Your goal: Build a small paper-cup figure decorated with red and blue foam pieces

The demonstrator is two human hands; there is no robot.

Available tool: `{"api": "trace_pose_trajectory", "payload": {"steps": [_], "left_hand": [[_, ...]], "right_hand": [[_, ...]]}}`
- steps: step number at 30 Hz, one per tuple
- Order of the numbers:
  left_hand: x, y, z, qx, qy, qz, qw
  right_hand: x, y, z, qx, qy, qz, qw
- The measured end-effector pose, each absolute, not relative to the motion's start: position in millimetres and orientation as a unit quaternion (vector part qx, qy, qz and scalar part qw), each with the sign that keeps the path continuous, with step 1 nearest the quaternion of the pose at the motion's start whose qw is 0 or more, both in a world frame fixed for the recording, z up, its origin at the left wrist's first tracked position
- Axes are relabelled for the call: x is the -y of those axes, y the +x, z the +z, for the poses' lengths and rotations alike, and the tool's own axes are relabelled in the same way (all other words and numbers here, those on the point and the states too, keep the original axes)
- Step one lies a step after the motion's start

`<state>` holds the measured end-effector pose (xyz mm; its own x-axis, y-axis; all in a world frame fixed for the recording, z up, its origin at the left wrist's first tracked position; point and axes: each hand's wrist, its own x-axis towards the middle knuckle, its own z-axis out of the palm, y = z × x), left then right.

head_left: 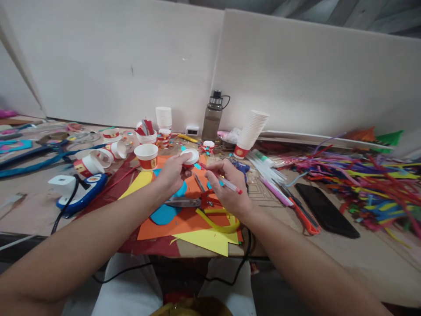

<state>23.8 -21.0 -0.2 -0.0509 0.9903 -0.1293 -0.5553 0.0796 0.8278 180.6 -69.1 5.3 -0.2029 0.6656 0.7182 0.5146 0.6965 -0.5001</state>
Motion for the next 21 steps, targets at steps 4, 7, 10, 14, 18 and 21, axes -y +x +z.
{"api": "trace_pose_trajectory", "payload": {"steps": [4, 7, 10, 14, 18, 21], "left_hand": [[21.3, 24.7, -2.0, -0.378, 0.289, 0.615, 0.629], [22.4, 24.8, -1.5, -0.376, 0.291, 0.616, 0.627], [23.4, 25.3, -0.3, -0.374, 0.289, 0.614, 0.632], [22.6, 25.6, -0.6, -0.357, 0.289, 0.611, 0.645], [21.5, 25.2, -1.8, -0.351, 0.292, 0.610, 0.647], [22.3, 25.0, -1.4, -0.347, 0.304, 0.611, 0.643]], "right_hand": [[67.4, 181.0, 3.6, 0.775, -0.385, 0.063, 0.496], [67.2, 181.0, 2.9, 0.773, -0.392, 0.070, 0.493], [67.6, 180.8, 2.6, 0.772, -0.395, 0.083, 0.490], [68.0, 180.4, 2.4, 0.773, -0.395, 0.088, 0.489], [67.9, 179.9, 1.8, 0.771, -0.396, 0.075, 0.493], [67.4, 180.3, 1.3, 0.773, -0.393, 0.060, 0.494]]}}
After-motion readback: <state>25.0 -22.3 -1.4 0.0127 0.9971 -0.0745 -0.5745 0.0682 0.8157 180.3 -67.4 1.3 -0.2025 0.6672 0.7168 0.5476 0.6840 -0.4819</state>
